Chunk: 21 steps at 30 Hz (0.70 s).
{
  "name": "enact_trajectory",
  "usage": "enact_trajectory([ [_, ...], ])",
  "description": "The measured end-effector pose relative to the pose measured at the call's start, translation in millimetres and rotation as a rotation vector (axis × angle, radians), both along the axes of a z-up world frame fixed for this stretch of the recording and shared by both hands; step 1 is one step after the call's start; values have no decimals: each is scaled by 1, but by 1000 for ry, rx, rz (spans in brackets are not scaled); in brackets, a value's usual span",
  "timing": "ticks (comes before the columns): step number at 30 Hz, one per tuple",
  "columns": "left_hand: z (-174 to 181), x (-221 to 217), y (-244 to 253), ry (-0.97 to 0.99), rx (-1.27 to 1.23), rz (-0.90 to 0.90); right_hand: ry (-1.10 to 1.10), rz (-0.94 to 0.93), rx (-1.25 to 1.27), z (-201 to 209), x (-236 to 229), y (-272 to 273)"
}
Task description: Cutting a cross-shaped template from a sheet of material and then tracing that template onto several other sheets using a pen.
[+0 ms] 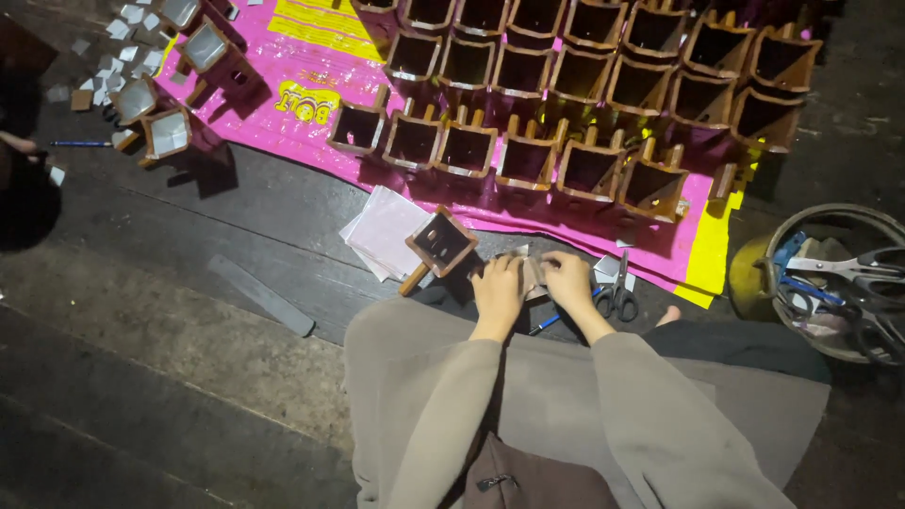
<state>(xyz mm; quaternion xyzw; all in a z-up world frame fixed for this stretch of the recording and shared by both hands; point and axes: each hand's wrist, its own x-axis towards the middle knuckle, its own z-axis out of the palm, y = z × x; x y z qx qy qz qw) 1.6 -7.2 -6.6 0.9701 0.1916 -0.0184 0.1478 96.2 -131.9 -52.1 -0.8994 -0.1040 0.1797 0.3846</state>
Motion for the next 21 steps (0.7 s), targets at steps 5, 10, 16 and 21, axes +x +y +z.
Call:
enact_trajectory([
  [5, 0, -2, 1, -23, -52, -2, -24, 2, -17, -15, 5, -1],
  [10, -17, -3, 2, -72, 14, -15, -71, 139, -72, -13, 2, -3],
  [16, 6, -15, 7, -596, -282, 136, -175, 47, 30, 23, -6, -5],
  [21, 6, -9, 5, -242, -687, 149, -516, -23, 243, -4, -9, -5],
])
